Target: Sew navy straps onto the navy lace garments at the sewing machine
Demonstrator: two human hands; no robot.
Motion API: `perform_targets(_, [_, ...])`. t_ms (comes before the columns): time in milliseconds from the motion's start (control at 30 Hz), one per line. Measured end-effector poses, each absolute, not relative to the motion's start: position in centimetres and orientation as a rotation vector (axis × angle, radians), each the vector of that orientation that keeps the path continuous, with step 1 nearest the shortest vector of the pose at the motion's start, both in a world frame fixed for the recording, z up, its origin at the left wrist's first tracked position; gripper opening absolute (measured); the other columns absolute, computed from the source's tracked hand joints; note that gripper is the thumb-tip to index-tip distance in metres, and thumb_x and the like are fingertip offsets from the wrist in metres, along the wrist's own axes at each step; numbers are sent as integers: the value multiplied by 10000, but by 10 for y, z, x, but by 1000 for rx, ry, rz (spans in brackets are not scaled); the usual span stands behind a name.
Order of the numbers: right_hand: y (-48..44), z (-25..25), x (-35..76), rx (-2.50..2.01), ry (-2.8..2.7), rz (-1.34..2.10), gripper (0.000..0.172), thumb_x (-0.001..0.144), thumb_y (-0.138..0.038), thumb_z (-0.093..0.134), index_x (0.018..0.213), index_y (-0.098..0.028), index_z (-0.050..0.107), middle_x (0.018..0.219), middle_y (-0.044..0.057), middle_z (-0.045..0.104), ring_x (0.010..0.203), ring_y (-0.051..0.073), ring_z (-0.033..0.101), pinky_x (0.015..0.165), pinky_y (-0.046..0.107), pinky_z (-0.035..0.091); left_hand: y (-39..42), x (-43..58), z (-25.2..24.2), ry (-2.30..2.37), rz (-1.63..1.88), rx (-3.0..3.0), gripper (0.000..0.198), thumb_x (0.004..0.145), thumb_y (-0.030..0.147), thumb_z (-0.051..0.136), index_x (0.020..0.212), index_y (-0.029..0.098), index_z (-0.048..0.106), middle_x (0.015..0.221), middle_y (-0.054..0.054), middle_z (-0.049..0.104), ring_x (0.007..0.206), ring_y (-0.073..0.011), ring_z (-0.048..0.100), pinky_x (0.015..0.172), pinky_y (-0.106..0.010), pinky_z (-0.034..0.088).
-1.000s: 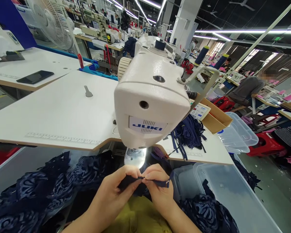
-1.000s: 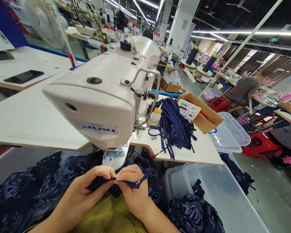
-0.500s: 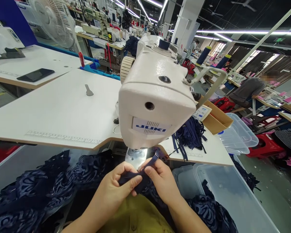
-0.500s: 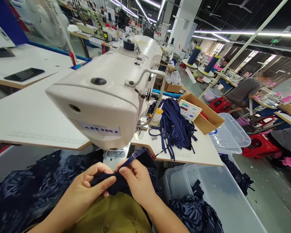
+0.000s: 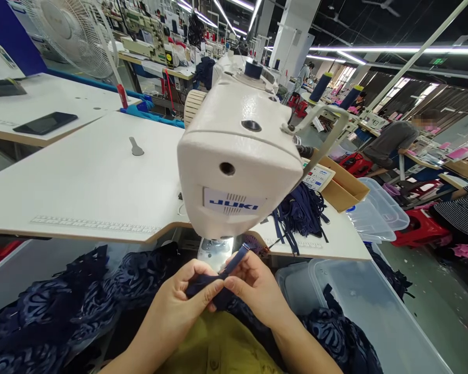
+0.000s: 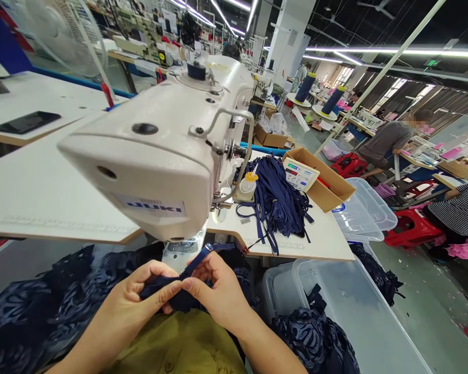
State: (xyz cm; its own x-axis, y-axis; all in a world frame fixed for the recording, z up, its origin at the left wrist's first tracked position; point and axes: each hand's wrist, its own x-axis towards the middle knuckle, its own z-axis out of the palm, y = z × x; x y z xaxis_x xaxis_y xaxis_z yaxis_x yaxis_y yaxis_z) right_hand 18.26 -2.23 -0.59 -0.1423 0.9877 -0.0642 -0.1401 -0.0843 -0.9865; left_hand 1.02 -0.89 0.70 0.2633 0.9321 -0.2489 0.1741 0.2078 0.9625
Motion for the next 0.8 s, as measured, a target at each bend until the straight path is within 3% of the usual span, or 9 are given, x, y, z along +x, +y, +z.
perform_targets(167, [-25, -12, 182, -1151, -1256, 1267, 171, 814, -331, 684, 903, -195, 630, 797, -3, 620, 693, 120, 548, 671, 235, 461, -13, 10, 2, 1135, 836, 1372, 230, 773, 440, 667, 785, 214, 633, 748, 20, 655, 629, -129, 623, 550, -201, 539])
perform_targets(400, [-30, -15, 181, -1085, -1385, 1119, 68, 884, -270, 597, 929, -222, 613, 877, 19, 650, 783, 150, 608, 700, 258, 490, -16, 6, -4, 1133, 1023, 1912, 59, 866, 279, 574, 847, 246, 619, 792, 46, 692, 662, -89, 653, 617, -122, 518])
perform_targets(633, [-34, -25, 178, -936, -1412, 991, 16, 903, -234, 574, 919, -232, 571, 894, 37, 668, 821, 161, 634, 734, 291, 517, -19, 5, -7, 927, 1249, 2318, 153, 900, 110, 483, 973, 229, 545, 929, 6, 685, 849, -82, 678, 847, -132, 511])
perform_targets(800, [-35, -31, 177, -881, -1400, 963, 40, 905, -213, 564, 936, -237, 558, 898, 43, 654, 817, 164, 633, 715, 298, 521, -20, 3, -10, 973, 1268, 2364, 135, 908, 116, 458, 955, 218, 532, 942, -11, 688, 864, -84, 682, 866, -131, 507])
